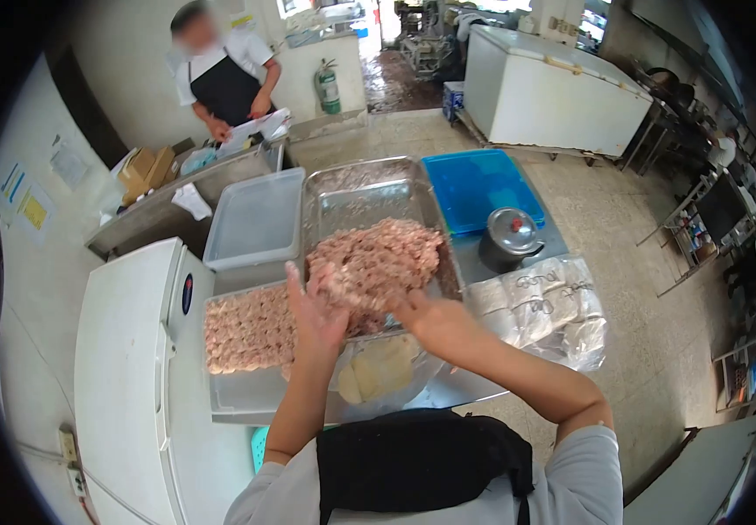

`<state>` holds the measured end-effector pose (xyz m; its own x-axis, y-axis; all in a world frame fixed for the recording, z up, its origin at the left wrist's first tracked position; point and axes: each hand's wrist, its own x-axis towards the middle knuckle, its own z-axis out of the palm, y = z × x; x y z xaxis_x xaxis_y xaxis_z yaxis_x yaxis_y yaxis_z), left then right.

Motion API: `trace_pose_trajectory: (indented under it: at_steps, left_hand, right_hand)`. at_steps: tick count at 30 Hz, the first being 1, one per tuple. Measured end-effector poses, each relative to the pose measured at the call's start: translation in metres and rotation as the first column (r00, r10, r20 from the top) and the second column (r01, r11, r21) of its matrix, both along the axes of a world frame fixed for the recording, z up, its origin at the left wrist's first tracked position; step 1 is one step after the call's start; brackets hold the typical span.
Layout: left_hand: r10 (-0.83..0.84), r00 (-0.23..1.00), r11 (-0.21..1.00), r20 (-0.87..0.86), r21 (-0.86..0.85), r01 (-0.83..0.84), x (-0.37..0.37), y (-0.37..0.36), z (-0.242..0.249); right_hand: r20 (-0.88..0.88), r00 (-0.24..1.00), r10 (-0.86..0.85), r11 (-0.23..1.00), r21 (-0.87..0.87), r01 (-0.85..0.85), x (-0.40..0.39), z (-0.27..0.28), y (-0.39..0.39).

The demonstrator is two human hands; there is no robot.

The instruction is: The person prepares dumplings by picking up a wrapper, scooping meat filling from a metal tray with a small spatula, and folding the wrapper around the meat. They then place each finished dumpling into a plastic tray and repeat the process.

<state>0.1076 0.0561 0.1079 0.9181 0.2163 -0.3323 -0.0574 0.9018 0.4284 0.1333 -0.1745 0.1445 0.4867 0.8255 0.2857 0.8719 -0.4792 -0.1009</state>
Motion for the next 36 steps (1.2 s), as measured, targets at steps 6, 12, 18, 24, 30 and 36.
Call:
trace_pose_trajectory:
  at_steps: [6, 12, 18, 24, 30, 36]
  left_hand:
    - [-0.011, 0.961, 0.973, 0.275, 0.225, -0.054, -0.009, -0.030, 0.004]
    - [-0.149, 0.957, 0.096, 0.248, 0.967, -0.236, -0.009, -0.055, 0.041]
    - [-0.422, 0.907, -0.270, -0.018, 0.957, -0.107, 0.004, -0.042, 0.017]
    - [-0.140, 0.951, 0.288, -0.275, 0.908, 0.305, 0.010, -0.061, 0.011]
    - [-0.353, 0.931, 0.301, -0.094, 0.931, 0.208, -0.004, -0.030, -0.025]
    - [-0.264, 0.964, 0.000, -0.031, 0.999, 0.032, -0.026, -0.018, 0.002]
  right_hand:
    - [-0.406, 0.907, 0.115, 0.953, 0.302, 0.014, 0.037, 0.025, -0.044]
    - [-0.603, 0.768, 0.216, 0.963, 0.261, -0.065, 0.049, 0.019, -0.082]
    - [-0.635, 0.694, 0.340, 0.939, 0.271, -0.212, 0.071, -0.017, -0.085]
    - [-0.173, 0.978, 0.113, 0.987, 0.131, -0.091, 0.070, 0.001, -0.084]
    - [-0.182, 0.976, -0.123, 0.987, -0.124, 0.101, 0.103, -0.089, -0.073]
    - [-0.394, 0.919, -0.026, 0.984, 0.150, 0.092, 0.073, -0.017, -0.096]
